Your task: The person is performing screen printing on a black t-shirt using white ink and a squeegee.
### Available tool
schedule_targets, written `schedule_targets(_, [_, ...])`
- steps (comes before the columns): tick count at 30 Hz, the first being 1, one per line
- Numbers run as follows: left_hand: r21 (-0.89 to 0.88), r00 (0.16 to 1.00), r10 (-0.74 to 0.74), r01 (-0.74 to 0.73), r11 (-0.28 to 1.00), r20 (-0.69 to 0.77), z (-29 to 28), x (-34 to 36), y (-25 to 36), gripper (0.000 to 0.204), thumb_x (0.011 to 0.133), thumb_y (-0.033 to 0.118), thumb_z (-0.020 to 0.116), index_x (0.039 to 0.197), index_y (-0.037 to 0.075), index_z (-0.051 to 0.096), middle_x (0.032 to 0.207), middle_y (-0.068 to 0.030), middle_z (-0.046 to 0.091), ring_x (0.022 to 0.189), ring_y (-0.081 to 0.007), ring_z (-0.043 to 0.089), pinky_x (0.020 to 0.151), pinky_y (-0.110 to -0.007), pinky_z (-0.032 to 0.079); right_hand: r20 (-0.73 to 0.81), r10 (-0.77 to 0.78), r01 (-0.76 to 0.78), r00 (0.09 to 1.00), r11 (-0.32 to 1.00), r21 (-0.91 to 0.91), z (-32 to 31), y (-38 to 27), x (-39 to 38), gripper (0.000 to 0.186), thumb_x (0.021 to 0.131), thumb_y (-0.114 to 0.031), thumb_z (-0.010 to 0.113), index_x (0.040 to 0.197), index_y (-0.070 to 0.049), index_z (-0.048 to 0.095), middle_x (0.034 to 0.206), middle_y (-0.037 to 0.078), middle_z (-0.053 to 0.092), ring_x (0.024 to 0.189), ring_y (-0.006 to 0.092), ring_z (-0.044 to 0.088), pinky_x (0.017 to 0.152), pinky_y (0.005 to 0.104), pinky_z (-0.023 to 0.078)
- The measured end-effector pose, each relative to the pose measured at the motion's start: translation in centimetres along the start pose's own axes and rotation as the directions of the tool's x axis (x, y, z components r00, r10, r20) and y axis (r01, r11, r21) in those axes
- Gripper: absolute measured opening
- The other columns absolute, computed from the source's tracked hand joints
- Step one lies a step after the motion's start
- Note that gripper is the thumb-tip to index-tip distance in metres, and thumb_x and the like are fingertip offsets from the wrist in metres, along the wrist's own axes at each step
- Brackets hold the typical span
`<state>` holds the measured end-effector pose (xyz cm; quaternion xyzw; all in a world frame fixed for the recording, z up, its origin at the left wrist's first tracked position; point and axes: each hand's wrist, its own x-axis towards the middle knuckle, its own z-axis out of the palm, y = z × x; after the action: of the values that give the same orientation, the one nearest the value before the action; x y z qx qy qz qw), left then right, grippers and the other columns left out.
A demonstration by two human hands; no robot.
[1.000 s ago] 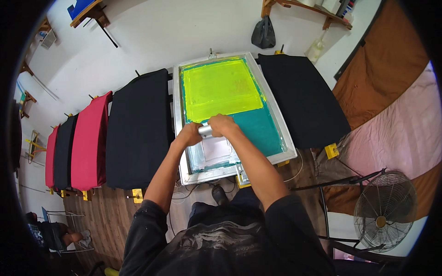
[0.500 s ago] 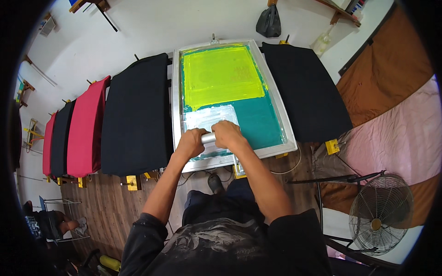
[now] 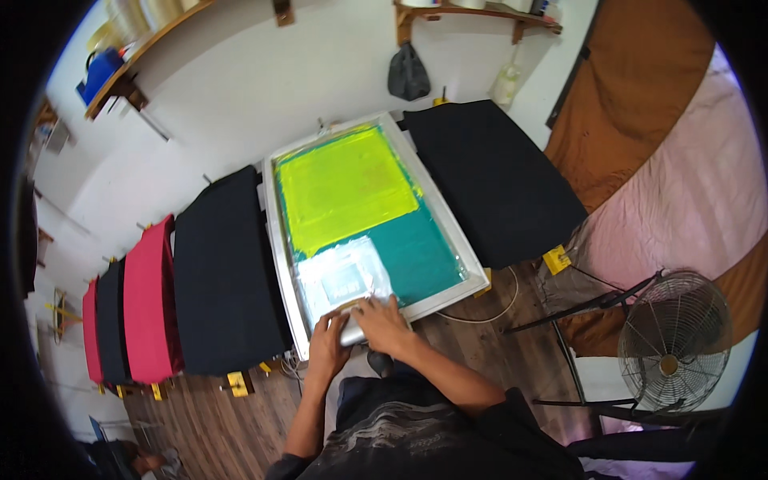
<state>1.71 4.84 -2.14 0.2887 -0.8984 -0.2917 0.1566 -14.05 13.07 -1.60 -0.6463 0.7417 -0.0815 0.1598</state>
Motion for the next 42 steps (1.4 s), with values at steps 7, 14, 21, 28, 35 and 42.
schedule_targets(7, [0.014,0.995,-0.096,0.096,0.995,0.020,0.9,-1.2,0.9,0.075,0.063,0.001,0.074,0.135,0.011,0.054,0.139,-0.0181,0.049,0.128,-0.0383,0.047,0.107,-0.048,0.037,0.220,-0.063,0.009,0.974,0.971,0.238,-3.7,3.9,-2.7,0.072,0.084,-0.027,0.072,0.146,-0.010,0.039,0.146,0.013,0.042,0.140,0.0305,0.037,0.110,0.0651,0.025])
schedule_targets(14, [0.002,0.981,-0.164,0.165,0.986,0.105,-1.8,-1.8,0.6,0.065,0.075,0.036,0.080,0.130,0.008,0.059,0.143,-0.0168,0.051,0.137,-0.0358,0.042,0.113,-0.055,0.027,0.077,0.202,-0.215,0.976,0.948,0.235,-9.4,14.7,-5.1,0.057,0.086,-0.031,0.069,0.135,-0.007,0.054,0.128,0.016,0.058,0.122,0.0320,0.054,0.104,0.0486,0.035])
schedule_targets(21, [-0.167,0.676,-0.498,0.494,0.853,-0.544,-0.9,-0.1,-4.5,0.045,0.096,0.032,0.061,0.116,-0.008,0.060,0.113,-0.0242,0.060,0.106,-0.0378,0.059,0.095,-0.043,0.045,0.104,0.645,-0.653,0.757,0.754,0.073,-7.9,21.0,-4.2,0.054,0.085,-0.024,0.066,0.131,-0.001,0.050,0.121,0.020,0.060,0.115,0.0385,0.058,0.094,0.0539,0.047])
schedule_targets(28, [-0.447,0.496,-0.841,0.715,0.538,-0.218,2.4,-1.4,-10.1,0.078,0.100,0.062,0.034,0.099,-0.011,0.061,0.089,-0.0258,0.062,0.083,-0.0334,0.057,0.081,-0.042,0.045,0.136,0.680,-0.674,0.720,0.640,0.368,-1.7,23.5,-4.1,0.049,0.089,-0.024,0.062,0.125,0.004,0.047,0.120,0.030,0.060,0.110,0.0452,0.060,0.096,0.0491,0.048])
schedule_targets(35, [-0.295,0.675,-0.690,0.625,0.723,-0.261,2.6,-2.3,-11.8,0.047,0.096,0.031,0.038,0.094,-0.008,0.063,0.096,-0.0320,0.064,0.087,-0.0443,0.061,0.080,-0.047,0.046,0.005,0.679,-0.563,0.734,0.605,0.563,-0.2,24.7,-4.1,0.035,0.096,-0.026,0.048,0.108,0.004,0.061,0.109,0.030,0.064,0.108,0.0460,0.060,0.091,0.0486,0.047])
schedule_targets(42, [-0.342,0.610,-0.760,0.682,0.647,-0.223,1.9,-0.8,-9.3,0.050,0.095,0.034,0.035,0.099,-0.009,0.061,0.108,-0.0310,0.061,0.101,-0.0497,0.058,0.088,-0.048,0.046,-0.044,0.727,-0.519,0.686,0.530,0.671,0.9,25.1,-3.6,0.050,0.095,-0.032,0.036,0.107,0.009,0.062,0.113,0.032,0.063,0.112,0.0454,0.057,0.096,0.0468,0.044])
